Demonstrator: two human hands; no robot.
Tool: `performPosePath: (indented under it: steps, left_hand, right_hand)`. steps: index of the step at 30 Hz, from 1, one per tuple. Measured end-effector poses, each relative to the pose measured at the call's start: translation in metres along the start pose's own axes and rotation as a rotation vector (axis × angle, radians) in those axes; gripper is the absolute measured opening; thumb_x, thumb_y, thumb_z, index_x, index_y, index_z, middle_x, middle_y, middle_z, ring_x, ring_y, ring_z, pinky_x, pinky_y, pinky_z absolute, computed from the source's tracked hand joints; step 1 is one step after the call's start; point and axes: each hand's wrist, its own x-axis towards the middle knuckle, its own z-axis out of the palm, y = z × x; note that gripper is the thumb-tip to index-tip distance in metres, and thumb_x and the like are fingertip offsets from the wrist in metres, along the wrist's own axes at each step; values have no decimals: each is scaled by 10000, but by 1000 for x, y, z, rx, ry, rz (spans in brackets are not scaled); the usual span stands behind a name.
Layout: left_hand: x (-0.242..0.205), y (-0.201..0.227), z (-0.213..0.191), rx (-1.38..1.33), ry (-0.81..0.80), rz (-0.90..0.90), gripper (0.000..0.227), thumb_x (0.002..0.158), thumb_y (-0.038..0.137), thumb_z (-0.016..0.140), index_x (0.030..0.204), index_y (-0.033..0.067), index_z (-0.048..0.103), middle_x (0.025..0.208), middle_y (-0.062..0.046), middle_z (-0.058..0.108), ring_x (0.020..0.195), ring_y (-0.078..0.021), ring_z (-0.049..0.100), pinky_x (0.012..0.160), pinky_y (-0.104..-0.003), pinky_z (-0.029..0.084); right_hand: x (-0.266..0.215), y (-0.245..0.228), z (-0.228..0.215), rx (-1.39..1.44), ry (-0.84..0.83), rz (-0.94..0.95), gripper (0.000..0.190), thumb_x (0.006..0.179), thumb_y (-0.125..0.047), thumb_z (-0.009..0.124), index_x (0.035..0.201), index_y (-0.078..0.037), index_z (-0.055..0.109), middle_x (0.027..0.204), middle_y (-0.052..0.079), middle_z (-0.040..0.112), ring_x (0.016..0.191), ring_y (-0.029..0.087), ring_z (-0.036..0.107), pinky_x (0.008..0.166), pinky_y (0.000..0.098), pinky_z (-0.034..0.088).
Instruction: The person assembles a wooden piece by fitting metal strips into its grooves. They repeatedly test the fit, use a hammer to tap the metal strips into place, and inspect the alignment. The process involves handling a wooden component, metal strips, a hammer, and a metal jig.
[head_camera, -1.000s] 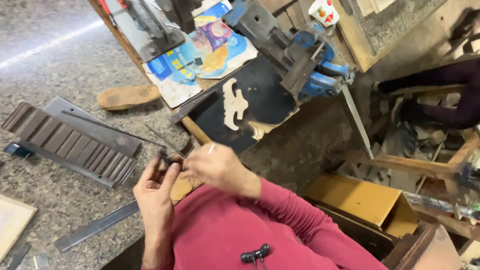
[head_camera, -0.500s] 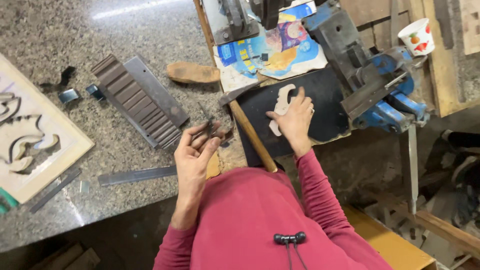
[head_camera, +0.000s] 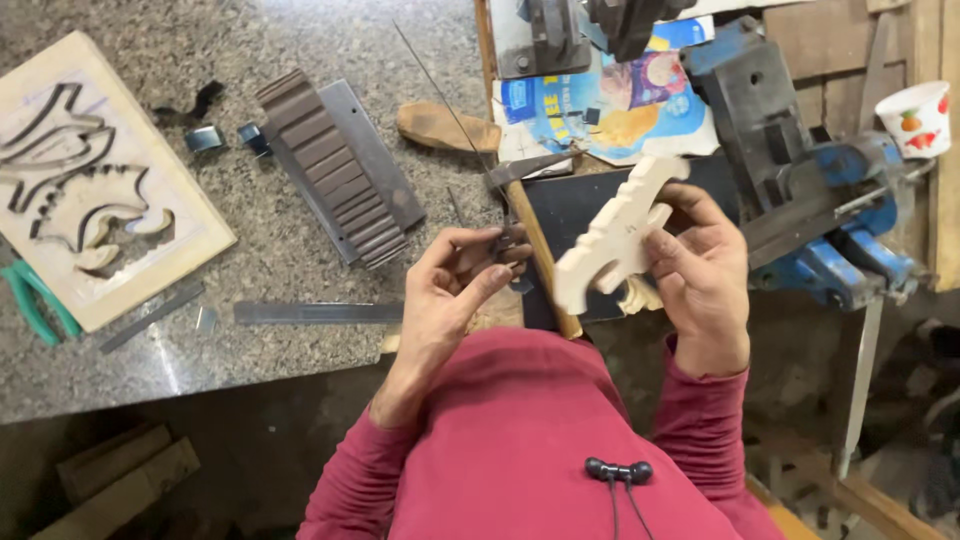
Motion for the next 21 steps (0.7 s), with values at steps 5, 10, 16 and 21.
performPosePath:
  steps: [5,10,16,21]
  left_hand:
    - [-9,5,3,92,-52,36,368,943,-115,690,1291,-70,578,1304,-176,688,1207,-201,678,1054,-340,573]
    - [-21,17,1,144,-59,69,343,935,-102,723,1264,-85,627,1223,-145,709,1107,-160,698,959,-312,611]
    - [-31,38,12,268,-31,59,320,907,-70,747,1222,-85,690,1216,-160,756,985,-162,752,883,-296,639]
    - [-34,51,21,321,-4,29,351,839,-50,792,1184,-56,729,1230,-165,759,986,-184,772,880,-296,647]
  right_hand:
    - [-5,-12,46,-210,-14,-200,424,952,127,722,1350,70,588,1173,88,692,1025,124,666,920,262,561]
    - [-13,-17,66,-289,-68,-198,430,944,95,744,1346,61,597,1187,102,698,1052,138,680,933,275,572]
    - [-23,-31,79,-328,-188,-147,619,873,39,793,1427,16,518,1249,137,679,1135,166,681,965,303,577]
    - [-30,-27,80,-241,-179,-91,650,906,-8,809,1467,7,481,1230,203,698,1130,200,694,981,324,579]
